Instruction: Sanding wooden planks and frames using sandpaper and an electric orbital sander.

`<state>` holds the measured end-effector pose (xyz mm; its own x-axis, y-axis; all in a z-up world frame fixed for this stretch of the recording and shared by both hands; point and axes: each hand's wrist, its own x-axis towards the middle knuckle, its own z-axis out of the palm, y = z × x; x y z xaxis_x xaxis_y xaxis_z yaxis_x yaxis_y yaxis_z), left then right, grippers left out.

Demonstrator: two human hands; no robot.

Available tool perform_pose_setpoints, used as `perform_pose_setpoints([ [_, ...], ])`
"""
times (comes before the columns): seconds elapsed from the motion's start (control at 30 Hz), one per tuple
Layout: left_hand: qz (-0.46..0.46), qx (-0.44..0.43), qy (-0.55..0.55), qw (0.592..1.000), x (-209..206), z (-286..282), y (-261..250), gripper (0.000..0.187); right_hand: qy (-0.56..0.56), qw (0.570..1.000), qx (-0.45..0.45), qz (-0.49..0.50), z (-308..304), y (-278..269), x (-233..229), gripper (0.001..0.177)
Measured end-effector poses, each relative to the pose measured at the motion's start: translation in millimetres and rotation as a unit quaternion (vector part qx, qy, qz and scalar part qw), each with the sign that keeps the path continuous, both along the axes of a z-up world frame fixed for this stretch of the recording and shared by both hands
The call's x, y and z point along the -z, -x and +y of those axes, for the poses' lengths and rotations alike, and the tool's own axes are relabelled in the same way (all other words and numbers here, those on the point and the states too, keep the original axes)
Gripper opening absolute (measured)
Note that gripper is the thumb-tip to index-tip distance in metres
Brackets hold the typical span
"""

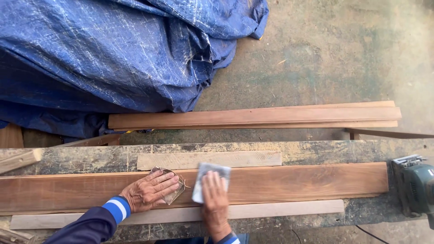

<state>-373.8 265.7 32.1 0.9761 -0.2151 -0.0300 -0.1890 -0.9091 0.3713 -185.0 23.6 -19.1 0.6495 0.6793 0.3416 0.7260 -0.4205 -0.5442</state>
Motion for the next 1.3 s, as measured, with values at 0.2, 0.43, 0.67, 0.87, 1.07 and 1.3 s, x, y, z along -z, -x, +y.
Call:
perform_pose_setpoints([
  [0.2,0.009,-0.011,0.018,1.000,9,-1,4,0.078,0.040,0.998,-0.051,0.020,-74,-105,-1,0.049],
  [0.43,-0.003,-0.010,0.017,1.000,6,-2,3,0.076,0.072,0.989,0.112,-0.069,-63,-96,23,0.040],
  [0.67,-0.011,-0.008,-0.004,1.000,4,-1,2,0.075,0.033,0.986,-0.160,-0.025,-6,-18,-5,0.046],
  [0.87,0.003,-0.012,0.012,1.000,5,-2,5,0.073,0.122,0.984,0.110,-0.072,-137,-175,44,0.035],
  [1.07,-0.033,-0.010,0.016,0.999,6,2,3,0.073,0.013,0.999,-0.047,0.005,1,3,-4,0.059],
  [1.3,0.014,-0.021,0.039,0.999,5,3,0,0.075,0.044,0.998,-0.044,0.002,-105,-103,-22,0.042],
])
